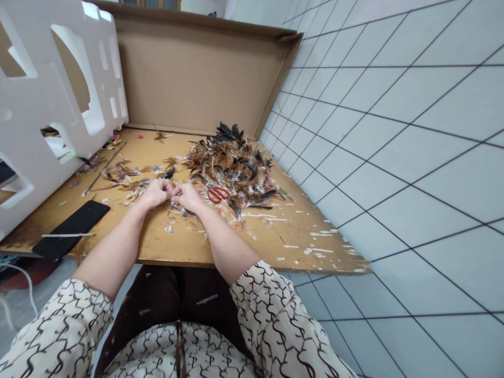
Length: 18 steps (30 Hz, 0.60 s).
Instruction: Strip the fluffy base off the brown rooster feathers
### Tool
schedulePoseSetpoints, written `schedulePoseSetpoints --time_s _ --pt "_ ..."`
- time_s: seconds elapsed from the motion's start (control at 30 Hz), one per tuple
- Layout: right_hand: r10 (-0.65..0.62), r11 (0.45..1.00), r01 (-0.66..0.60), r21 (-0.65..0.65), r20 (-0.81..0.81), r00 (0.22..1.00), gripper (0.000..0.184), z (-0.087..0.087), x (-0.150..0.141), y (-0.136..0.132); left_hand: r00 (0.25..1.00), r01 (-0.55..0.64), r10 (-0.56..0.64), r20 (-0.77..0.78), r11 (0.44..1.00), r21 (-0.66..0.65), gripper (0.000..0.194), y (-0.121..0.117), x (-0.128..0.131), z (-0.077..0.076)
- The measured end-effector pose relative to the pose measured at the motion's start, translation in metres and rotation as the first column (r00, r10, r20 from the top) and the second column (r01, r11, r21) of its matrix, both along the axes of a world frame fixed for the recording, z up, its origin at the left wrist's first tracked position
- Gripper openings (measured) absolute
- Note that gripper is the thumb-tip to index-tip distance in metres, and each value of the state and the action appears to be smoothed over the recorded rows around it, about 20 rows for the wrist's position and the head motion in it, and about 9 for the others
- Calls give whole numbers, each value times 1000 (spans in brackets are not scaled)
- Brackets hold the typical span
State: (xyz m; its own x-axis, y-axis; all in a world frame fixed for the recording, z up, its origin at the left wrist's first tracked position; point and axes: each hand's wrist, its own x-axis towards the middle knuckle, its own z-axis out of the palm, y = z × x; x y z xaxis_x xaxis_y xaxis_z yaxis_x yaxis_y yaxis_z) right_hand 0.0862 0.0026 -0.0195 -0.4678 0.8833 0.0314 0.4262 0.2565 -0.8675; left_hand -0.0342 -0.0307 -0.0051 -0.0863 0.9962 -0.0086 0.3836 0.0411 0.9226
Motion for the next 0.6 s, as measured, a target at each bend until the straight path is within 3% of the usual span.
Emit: schedulePoseSetpoints --time_s 0.2,0.43,0.6 --pt "-21 999 20 43 11 1000 17 3 4 -2 997 64 -65 45 997 32 13 1 1 0" --pt "-108 986 74 -147 -239 965 16 13 10 -2 918 81 -117 379 991 109 33 1 4 -3" --pt "-68 984 5 -180 -345 936 14 15 14 -2 913 108 -147 380 987 122 33 1 4 -4"
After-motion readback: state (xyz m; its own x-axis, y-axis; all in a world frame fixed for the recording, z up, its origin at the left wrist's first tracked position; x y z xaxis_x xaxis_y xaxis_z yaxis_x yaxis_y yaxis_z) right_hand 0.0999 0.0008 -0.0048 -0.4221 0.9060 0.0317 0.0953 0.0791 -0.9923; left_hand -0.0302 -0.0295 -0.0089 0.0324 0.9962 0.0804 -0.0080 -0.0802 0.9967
